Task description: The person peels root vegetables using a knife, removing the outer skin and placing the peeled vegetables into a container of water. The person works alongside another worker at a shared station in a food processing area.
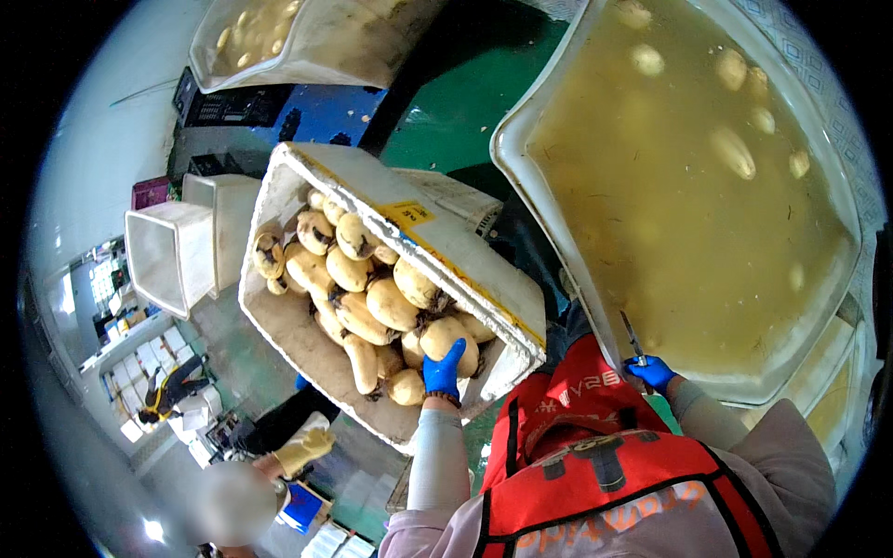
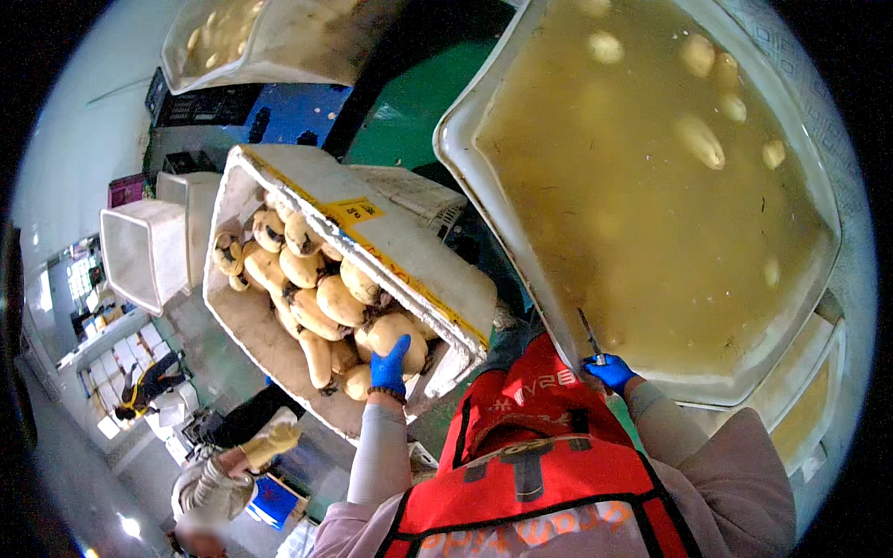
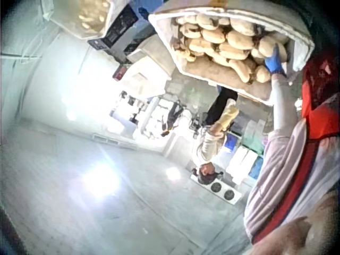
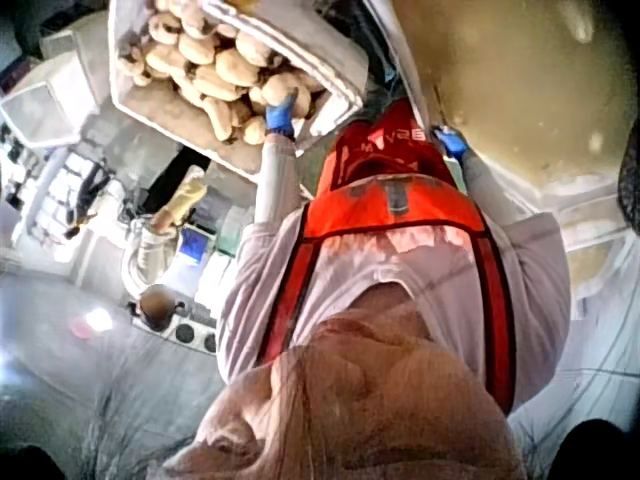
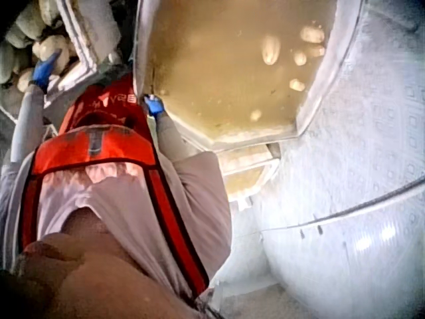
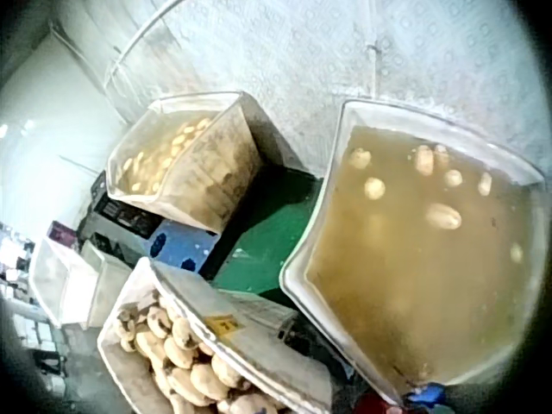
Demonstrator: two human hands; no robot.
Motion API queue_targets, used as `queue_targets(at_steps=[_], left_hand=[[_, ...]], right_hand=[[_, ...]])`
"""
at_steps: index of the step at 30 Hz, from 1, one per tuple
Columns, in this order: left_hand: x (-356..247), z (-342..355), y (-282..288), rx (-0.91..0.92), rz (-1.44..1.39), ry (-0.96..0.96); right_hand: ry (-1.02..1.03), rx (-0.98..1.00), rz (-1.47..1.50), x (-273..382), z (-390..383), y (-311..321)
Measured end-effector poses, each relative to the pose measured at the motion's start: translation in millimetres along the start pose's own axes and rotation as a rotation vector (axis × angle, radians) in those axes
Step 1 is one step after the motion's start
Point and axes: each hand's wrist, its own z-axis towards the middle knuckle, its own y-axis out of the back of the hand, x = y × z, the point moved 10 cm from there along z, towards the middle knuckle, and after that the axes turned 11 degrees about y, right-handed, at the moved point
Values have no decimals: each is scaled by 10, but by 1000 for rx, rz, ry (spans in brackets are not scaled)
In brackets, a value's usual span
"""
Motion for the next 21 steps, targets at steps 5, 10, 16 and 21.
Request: queue_targets(at_steps=[5,10,16,21], left_hand=[[107,95,106,6,21,-85],[-62,-8,70,57,-96,-117],[-265,-495,402,348,-357,-138],[-336,-938,1164,303,-181,-246]], right_hand=[[219,-72,-175,-366,330,159],[396,-310,-443,269,279,488],[500,-448,8,1657,-80,581],[801,-362,-150,3220,-708,-431]])
